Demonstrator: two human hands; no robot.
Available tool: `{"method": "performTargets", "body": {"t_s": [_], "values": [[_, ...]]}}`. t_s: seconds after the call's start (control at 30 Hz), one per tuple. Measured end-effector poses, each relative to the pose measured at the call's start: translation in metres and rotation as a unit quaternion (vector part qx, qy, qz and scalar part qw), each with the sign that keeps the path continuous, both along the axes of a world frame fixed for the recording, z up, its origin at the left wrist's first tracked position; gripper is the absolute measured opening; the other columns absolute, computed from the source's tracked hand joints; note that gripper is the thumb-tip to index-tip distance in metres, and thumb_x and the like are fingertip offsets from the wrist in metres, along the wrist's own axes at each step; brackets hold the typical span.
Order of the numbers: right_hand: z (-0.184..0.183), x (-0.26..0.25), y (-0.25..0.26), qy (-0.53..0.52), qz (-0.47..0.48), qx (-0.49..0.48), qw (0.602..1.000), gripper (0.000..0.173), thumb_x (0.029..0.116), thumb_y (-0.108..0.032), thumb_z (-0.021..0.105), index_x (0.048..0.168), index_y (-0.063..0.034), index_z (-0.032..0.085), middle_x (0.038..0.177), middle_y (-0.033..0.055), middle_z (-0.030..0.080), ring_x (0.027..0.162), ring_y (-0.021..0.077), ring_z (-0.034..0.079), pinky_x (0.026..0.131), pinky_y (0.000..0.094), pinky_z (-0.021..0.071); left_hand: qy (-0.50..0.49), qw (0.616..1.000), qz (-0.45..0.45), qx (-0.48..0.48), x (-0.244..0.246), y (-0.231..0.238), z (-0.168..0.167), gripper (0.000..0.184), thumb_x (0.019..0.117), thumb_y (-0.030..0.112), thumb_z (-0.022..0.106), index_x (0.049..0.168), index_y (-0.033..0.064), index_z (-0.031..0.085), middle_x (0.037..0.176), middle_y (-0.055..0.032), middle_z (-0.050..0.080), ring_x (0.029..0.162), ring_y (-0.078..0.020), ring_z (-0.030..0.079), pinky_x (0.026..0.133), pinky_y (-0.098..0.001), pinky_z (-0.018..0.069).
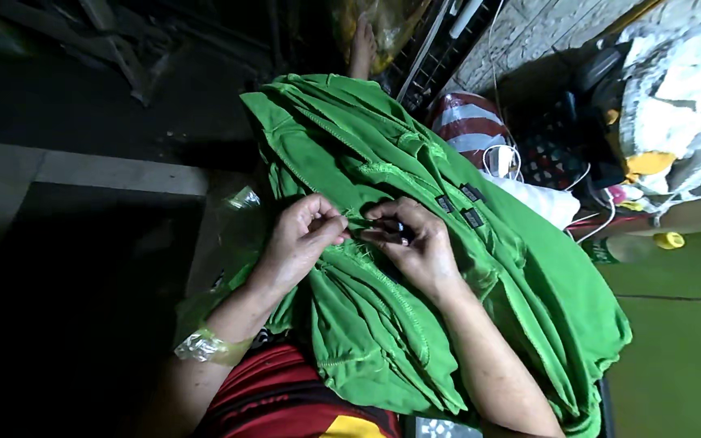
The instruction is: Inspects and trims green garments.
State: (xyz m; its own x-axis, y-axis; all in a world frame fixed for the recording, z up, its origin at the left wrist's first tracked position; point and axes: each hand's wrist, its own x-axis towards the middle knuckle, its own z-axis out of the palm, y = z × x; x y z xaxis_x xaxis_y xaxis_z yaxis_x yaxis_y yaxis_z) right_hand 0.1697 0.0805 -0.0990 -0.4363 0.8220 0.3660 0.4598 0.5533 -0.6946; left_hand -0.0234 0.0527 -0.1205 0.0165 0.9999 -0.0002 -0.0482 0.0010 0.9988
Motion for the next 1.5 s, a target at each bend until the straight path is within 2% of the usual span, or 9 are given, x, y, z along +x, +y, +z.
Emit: {"method": "performTargets", "body": {"t_s": [0.1, 0.23, 0.37, 0.5, 0.63, 0.7, 0.77, 0.87, 1.5], "values": [[-0.009, -0.007, 0.002, -0.008, 0.011, 0.075, 0.997, 0.011, 0.0838, -0.001, 0.072, 0.095, 0.0017, 0.075, 0.093, 0.0149, 0.070, 0.083, 0.0197, 0.069, 0.072, 0.0330, 0.0577, 0.000, 1.000, -0.004, 0.022, 0.000, -0.001, -0.001, 0.011, 0.0944, 0.000, 0.060, 0.089, 0.0100, 0.057, 0.078, 0.0066, 0.062, 0.070, -0.0007, 0.064, 0.069, -0.0178, 0.0566], [-0.002, -0.005, 0.004, 0.063, 0.007, -0.022, 0.998, 0.004, 0.0882, 0.004, 0.067, 0.090, 0.0054, 0.070, 0.088, 0.0106, 0.066, 0.081, 0.0086, 0.062, 0.075, 0.0202, 0.0520, 0.016, 1.000, -0.004, 0.019, 0.003, -0.001, -0.001, 0.010, 0.0948, 0.002, 0.057, 0.090, 0.0105, 0.055, 0.079, 0.0061, 0.062, 0.071, -0.0001, 0.063, 0.069, -0.0169, 0.0546], [0.008, 0.005, 0.003, 0.130, 0.003, -0.152, 0.980, 0.009, 0.0995, -0.001, 0.052, 0.102, -0.0007, 0.061, 0.080, -0.0018, 0.059, 0.062, -0.0022, 0.050, 0.055, 0.0130, 0.0424, 0.005, 1.000, -0.001, 0.014, 0.002, 0.000, -0.003, 0.012, 0.0957, 0.001, 0.056, 0.090, 0.0105, 0.055, 0.078, 0.0055, 0.062, 0.072, -0.0011, 0.063, 0.070, -0.0176, 0.0553], [0.009, 0.009, 0.004, 0.217, 0.051, -0.176, 0.959, 0.019, 0.1047, -0.010, 0.042, 0.095, -0.0096, 0.057, 0.074, -0.0056, 0.056, 0.054, -0.0026, 0.043, 0.047, 0.0121, 0.0340, -0.006, 1.000, -0.001, 0.015, 0.000, 0.000, -0.005, 0.012, 0.0960, 0.002, 0.057, 0.090, 0.0115, 0.056, 0.078, 0.0061, 0.063, 0.072, -0.0016, 0.064, 0.070, -0.0179, 0.0557], [0.016, 0.012, 0.000, 0.089, 0.011, -0.084, 0.992, 0.017, 0.0971, -0.001, 0.050, 0.085, -0.0009, 0.061, 0.072, -0.0017, 0.057, 0.062, -0.0018, 0.053, 0.058, 0.0139, 0.0451, -0.013, 1.000, 0.004, 0.024, -0.001, -0.001, -0.004, 0.013, 0.0959, 0.000, 0.057, 0.090, 0.0116, 0.056, 0.079, 0.0070, 0.065, 0.073, -0.0014, 0.066, 0.071, -0.0183, 0.0568], [0.017, 0.012, -0.001, 0.016, -0.004, -0.059, 0.998, 0.006, 0.0922, -0.006, 0.065, 0.090, 0.0001, 0.064, 0.078, 0.0022, 0.060, 0.067, 0.0009, 0.055, 0.062, 0.0159, 0.0471, -0.002, 1.000, 0.008, 0.029, -0.003, -0.002, -0.003, 0.012, 0.0959, 0.001, 0.057, 0.091, 0.0111, 0.057, 0.079, 0.0068, 0.066, 0.073, -0.0011, 0.065, 0.071, -0.0179, 0.0563], [0.017, 0.012, -0.001, -0.033, 0.007, -0.093, 0.995, 0.028, 0.0887, -0.019, 0.076, 0.107, -0.0024, 0.062, 0.091, 0.0051, 0.062, 0.075, 0.0074, 0.059, 0.067, 0.0242, 0.0519, 0.006, 0.999, 0.013, 0.039, -0.002, -0.002, -0.002, 0.011, 0.0959, 0.001, 0.057, 0.091, 0.0104, 0.057, 0.080, 0.0063, 0.065, 0.074, -0.0011, 0.065, 0.071, -0.0182, 0.0564], [0.017, 0.015, 0.000, -0.066, 0.043, -0.143, 0.987, 0.031, 0.0938, -0.019, 0.067, 0.118, -0.0040, 0.057, 0.099, 0.0051, 0.063, 0.080, 0.0081, 0.062, 0.071, 0.0271, 0.0548, 0.013, 0.998, 0.029, 0.061, 0.001, -0.003, -0.002, 0.012, 0.0945, -0.001, 0.058, 0.091, 0.0105, 0.056, 0.080, 0.0070, 0.063, 0.073, 0.0000, 0.063, 0.071, -0.0173, 0.0558], [0.009, 0.010, 0.005, -0.063, 0.038, -0.081, 0.994, 0.014, 0.0953, -0.011, 0.067, 0.107, -0.0043, 0.069, 0.099, 0.0072, 0.065, 0.092, 0.0134, 0.063, 0.082, 0.0303, 0.0538, 0.019, 0.997, 0.032, 0.073, 0.005, -0.001, -0.005, 0.015, 0.0925, -0.001, 0.061, 0.090, 0.0126, 0.056, 0.079, 0.0085, 0.063, 0.071, 0.0011, 0.063, 0.067, -0.0151, 0.0543]]}}
